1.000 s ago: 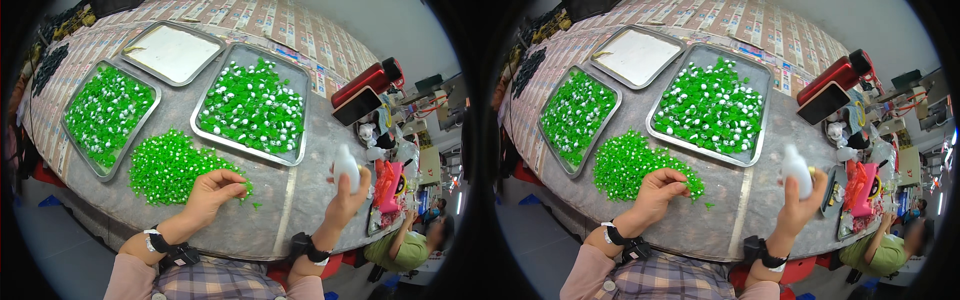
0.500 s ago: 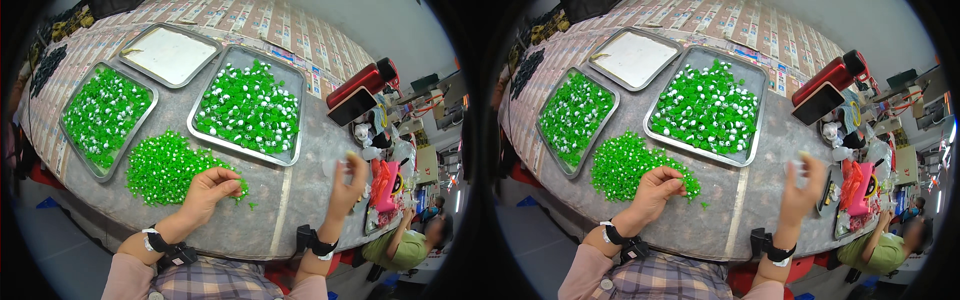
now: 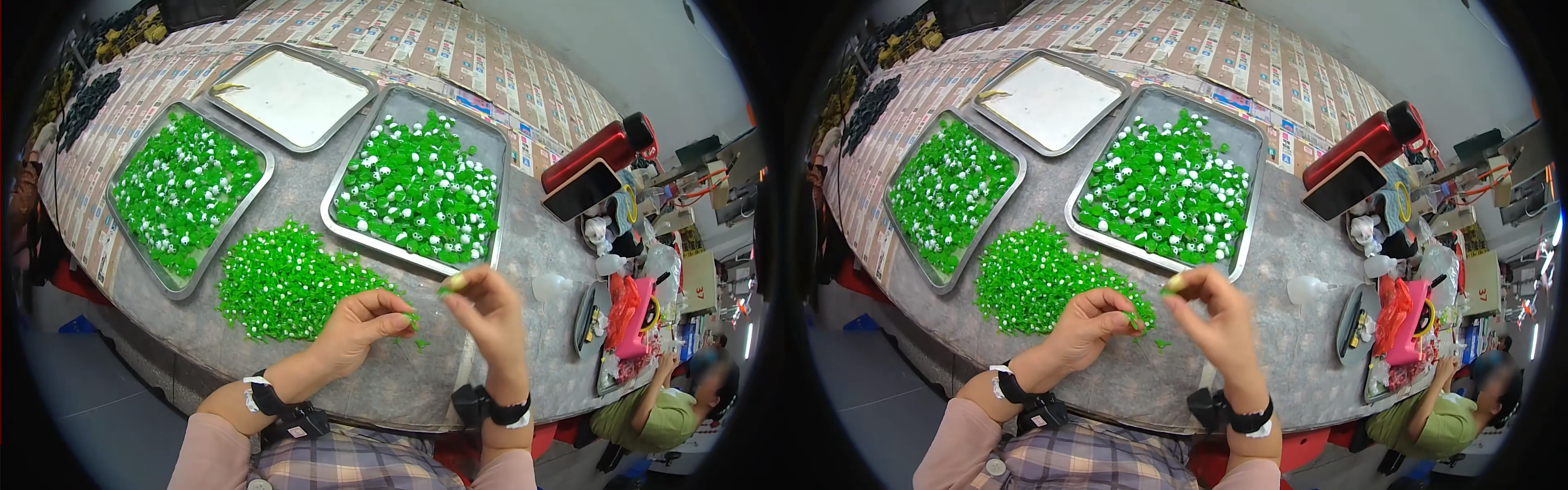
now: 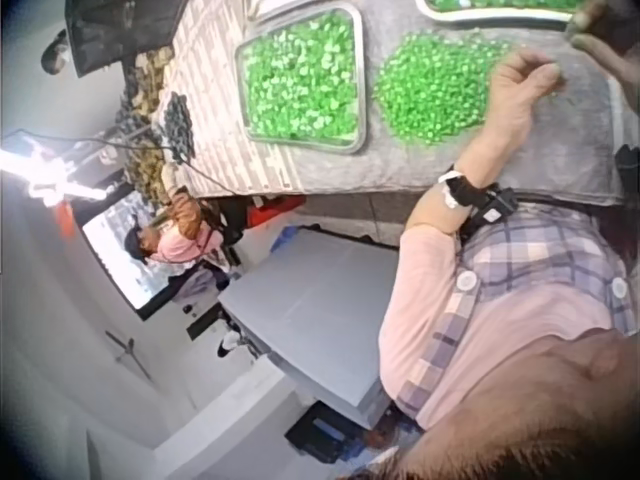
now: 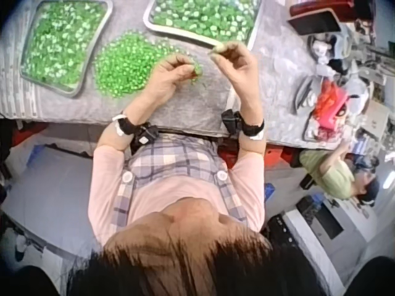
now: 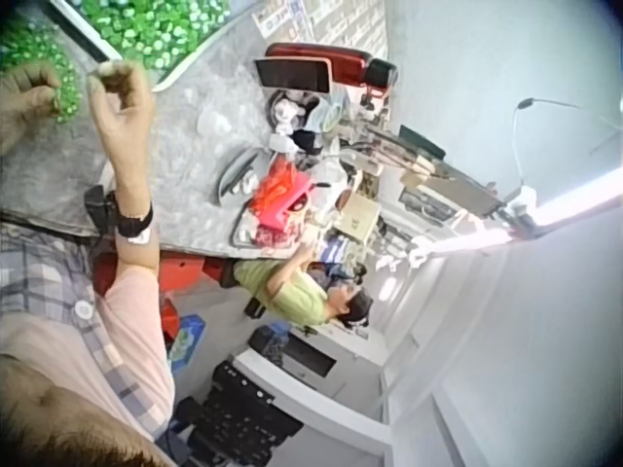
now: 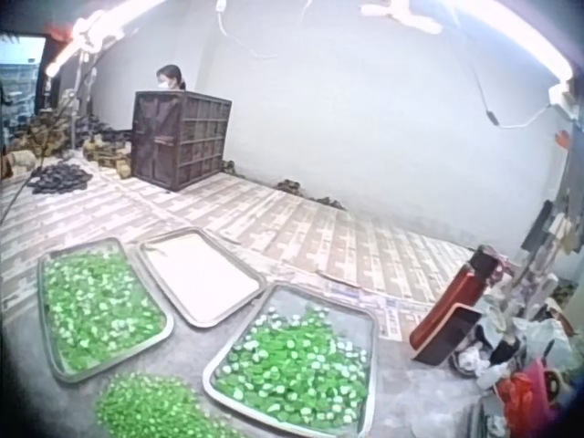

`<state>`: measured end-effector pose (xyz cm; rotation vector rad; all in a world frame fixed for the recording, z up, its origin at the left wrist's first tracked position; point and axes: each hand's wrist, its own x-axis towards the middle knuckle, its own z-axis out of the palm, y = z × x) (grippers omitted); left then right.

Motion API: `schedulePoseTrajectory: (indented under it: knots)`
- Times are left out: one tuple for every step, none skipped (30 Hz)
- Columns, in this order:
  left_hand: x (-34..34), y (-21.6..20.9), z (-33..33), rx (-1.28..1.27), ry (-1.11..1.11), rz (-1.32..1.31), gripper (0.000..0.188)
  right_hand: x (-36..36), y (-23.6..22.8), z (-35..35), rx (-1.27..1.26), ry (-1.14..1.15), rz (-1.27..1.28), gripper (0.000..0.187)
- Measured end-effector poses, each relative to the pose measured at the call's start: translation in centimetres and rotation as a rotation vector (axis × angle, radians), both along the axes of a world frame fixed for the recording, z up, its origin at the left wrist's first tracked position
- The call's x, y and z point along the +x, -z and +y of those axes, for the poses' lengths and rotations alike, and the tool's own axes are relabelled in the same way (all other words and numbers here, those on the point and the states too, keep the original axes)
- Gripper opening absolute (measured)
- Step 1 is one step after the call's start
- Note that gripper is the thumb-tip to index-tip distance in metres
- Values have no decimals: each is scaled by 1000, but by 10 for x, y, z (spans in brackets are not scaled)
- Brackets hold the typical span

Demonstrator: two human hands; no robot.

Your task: The person assembles small green plastic components by applying glue from a bottle and inserting white beads. They handle the parts one at a time, placing the finished units into a metal tray on the table.

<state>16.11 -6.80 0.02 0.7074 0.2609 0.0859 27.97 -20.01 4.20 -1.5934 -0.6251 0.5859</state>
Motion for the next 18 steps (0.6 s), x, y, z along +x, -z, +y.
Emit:
schedulePoseTrajectory:
  knots:
    - [0,-1,-1,-26,3,6,12,-9,4,-2,109,-31,124,15]
    - [0,-1,-2,-51,5,13,12,-16,10,-2,169,-67,204,19]
    - [1,-1,-1,-67,4,17,12,-20,13,-2,167,-47,231,19]
    - [2,0,0,-82,4,21,13,-24,16,-2,165,-26,258,20]
    - [2,1,1,-99,4,25,13,-26,18,-3,162,-5,285,20]
    - [2,1,2,-93,-2,23,12,-27,18,-4,166,-6,280,21]
    - [2,2,2,-88,-7,21,11,-27,19,-6,146,-16,249,21]
    - [1,2,3,-84,-11,19,11,-26,20,-7,126,-26,218,20]
    - [2,2,2,-81,-22,26,11,-26,21,-8,103,-33,185,20]
    - [2,1,2,-78,-33,34,11,-27,22,-8,135,-8,214,19]
    - [3,1,1,-75,-44,41,11,-28,23,-8,167,17,244,19]
    - [3,1,1,-57,-51,48,11,-29,24,-9,197,44,276,19]
    - [3,2,0,-39,-58,55,11,-29,23,-8,190,49,261,19]
    - [4,2,0,-21,-64,62,11,-29,21,-7,184,55,246,19]
    - [4,2,0,0,-63,64,11,-30,19,-7,178,62,231,18]
    - [4,2,0,22,-61,66,11,-30,18,-6,166,66,228,18]
    - [4,3,0,43,-59,67,11,-30,18,-6,154,71,225,18]
    - [4,2,-1,50,-59,66,10,-30,18,-6,141,75,221,17]
